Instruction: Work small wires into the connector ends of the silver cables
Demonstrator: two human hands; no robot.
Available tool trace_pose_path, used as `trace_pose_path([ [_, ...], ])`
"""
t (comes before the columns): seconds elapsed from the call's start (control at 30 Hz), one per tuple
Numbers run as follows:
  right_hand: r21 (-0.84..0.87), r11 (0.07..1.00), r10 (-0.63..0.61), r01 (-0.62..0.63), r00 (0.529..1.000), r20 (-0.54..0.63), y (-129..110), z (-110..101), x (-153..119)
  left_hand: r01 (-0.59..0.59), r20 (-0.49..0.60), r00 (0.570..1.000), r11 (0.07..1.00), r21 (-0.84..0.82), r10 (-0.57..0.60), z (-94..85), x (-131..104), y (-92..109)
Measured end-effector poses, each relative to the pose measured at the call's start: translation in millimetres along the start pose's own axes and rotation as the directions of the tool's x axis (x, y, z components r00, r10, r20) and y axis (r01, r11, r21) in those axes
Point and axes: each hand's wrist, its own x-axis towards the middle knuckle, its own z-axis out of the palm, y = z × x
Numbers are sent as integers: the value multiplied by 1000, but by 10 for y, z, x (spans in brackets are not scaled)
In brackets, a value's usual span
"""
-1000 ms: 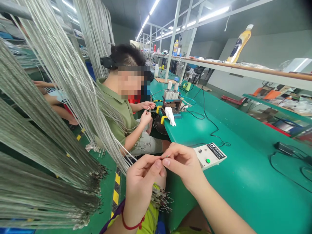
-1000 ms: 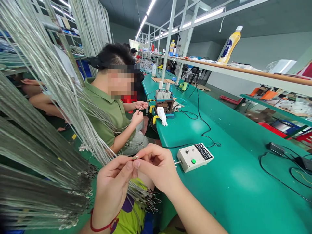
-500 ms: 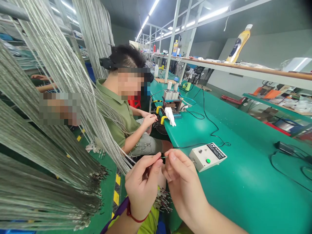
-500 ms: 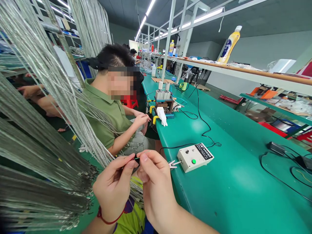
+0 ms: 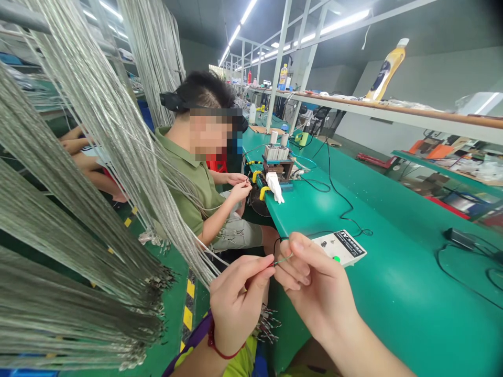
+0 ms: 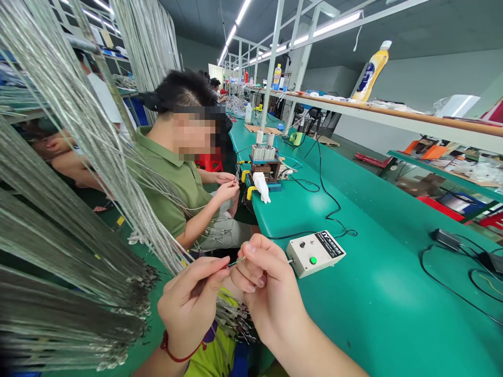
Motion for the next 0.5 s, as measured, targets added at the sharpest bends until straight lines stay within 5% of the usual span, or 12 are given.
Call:
trace_pose_path([
  [0.2, -28, 997, -65, 66, 997, 37, -138, 47, -32, 41, -66, 997, 998, -37, -43, -8, -49, -70],
  [0.33, -136, 936, -328, 325, 945, -3, -340, -5, -46, 225, -161, 956, 966, -126, -243, -28, -82, -119],
  [0.4, -223, 888, -410, 401, 912, 6, -361, -66, -8, 293, -131, 937, 933, -208, -324, -26, -88, -108],
  [0.5, -335, 881, -329, 335, 941, 78, -234, -153, 95, 406, -41, 894, 844, -351, -447, -13, -75, -64],
])
